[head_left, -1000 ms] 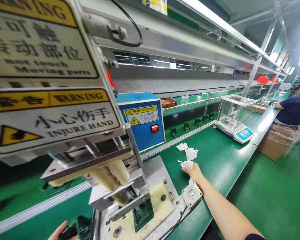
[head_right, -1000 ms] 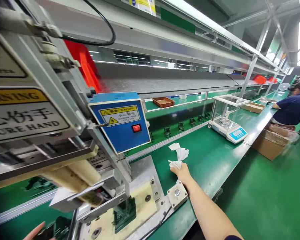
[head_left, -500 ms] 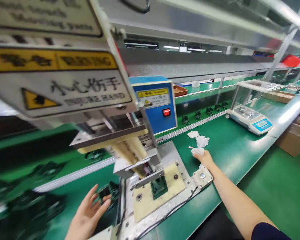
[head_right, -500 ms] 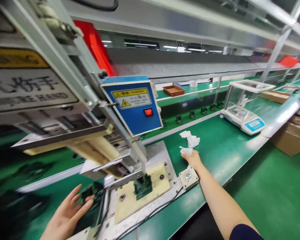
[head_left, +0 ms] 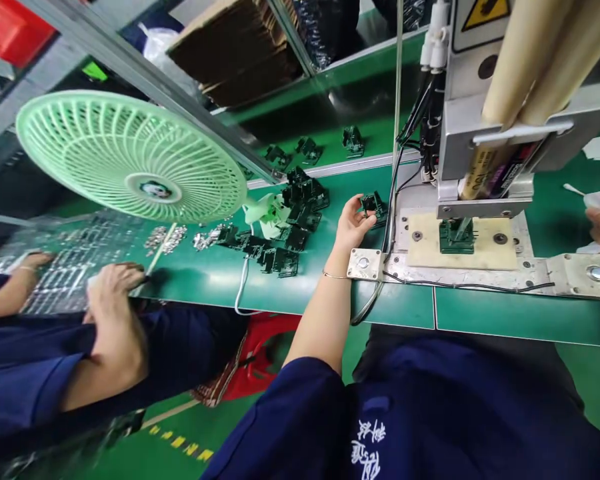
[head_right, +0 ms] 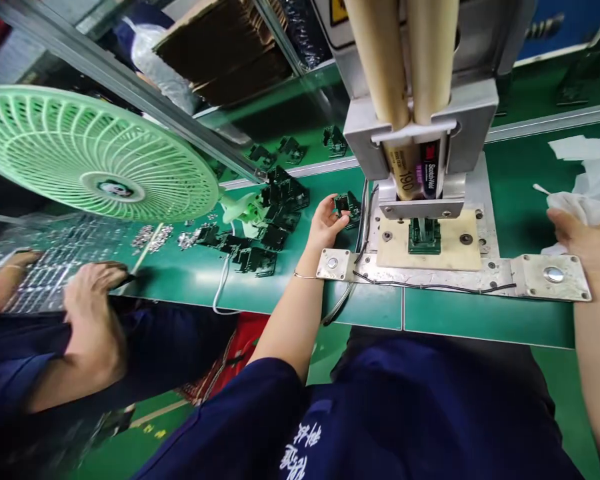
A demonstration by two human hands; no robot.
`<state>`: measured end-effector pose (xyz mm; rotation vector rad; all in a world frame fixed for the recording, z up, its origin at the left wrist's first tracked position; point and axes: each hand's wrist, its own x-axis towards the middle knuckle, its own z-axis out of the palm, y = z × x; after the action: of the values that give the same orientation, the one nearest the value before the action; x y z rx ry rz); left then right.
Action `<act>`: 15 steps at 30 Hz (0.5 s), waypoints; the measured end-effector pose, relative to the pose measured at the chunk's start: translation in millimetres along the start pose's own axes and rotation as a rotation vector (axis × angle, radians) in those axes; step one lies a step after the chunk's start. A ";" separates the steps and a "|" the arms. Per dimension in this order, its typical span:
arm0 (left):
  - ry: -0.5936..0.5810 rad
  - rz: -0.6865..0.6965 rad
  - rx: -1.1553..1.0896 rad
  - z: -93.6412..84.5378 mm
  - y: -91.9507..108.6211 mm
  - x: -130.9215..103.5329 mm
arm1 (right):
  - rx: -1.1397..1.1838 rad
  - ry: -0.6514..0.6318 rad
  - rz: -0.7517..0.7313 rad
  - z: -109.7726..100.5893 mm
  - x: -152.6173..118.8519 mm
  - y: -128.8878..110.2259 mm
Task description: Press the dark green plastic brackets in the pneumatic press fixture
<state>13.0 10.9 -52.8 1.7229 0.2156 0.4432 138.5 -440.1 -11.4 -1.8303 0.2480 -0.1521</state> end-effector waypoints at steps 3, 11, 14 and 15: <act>-0.015 0.013 -0.022 -0.9 -2.1 0.2 | 0.113 -0.001 0.052 -1.0 -0.6 -2.0; -0.037 0.033 -0.074 -2.9 -4.1 1.7 | 0.156 0.027 0.020 1.3 3.1 -4.0; -0.055 0.039 -0.060 -4.0 -5.1 2.6 | 0.160 0.008 0.004 0.2 4.6 -3.9; -0.059 0.039 -0.059 -4.2 -5.4 2.8 | 0.159 0.007 0.004 -0.2 5.7 -3.2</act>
<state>14.4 16.8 -57.0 1.6826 0.1260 0.4224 144.2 -440.9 -8.4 -1.6720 0.2379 -0.1713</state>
